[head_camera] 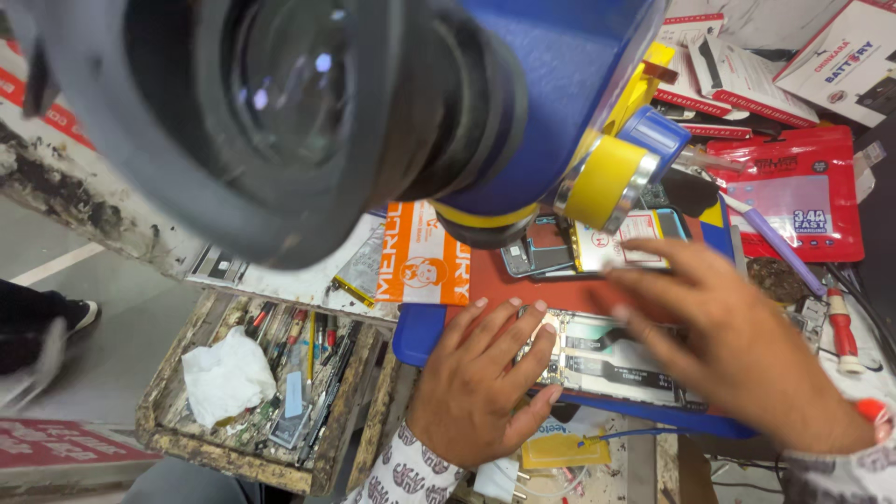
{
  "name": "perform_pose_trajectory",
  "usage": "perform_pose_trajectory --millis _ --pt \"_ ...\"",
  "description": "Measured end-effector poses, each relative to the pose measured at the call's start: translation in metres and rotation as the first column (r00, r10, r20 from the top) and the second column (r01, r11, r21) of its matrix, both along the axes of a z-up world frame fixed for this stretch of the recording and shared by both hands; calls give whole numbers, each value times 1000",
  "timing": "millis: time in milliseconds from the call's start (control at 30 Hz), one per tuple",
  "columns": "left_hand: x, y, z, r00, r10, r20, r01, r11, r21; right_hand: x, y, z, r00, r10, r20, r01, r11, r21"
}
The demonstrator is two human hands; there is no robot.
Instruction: The person is repairing a smartphone by installing a new battery. They place the battery into the phone's chassis, connect the ribbon cable to the motherboard, and press the components down to secure them. The person then lifts the phone to inspect the internal connections.
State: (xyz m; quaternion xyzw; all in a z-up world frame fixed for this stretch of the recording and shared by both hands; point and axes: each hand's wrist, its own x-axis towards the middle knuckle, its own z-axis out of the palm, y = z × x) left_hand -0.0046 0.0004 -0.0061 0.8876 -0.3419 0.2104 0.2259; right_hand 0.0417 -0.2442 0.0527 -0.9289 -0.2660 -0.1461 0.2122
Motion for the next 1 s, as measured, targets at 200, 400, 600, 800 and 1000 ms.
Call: perform_pose_trajectory --millis 200,400,600,800,1000 --pt "-1 -1 -1 1000 -1 6 1 1000 -23 -18 16 -9 981 155 -116 -153 988 24" --pt "-2 0 -1 1000 4 0 -4 998 -57 -23 12 -9 983 131 -131 -126 991 46" --pt "0 2 -2 1000 4 16 -3 998 -59 -36 5 -12 995 75 -66 -73 997 35" --pt "-1 2 -4 1000 1 -6 -1 999 -42 -50 -5 -16 996 10 -85 1 993 122" --pt "0 2 -6 1000 -3 10 3 1000 -28 -37 -25 -5 996 -93 -7 93 992 80"
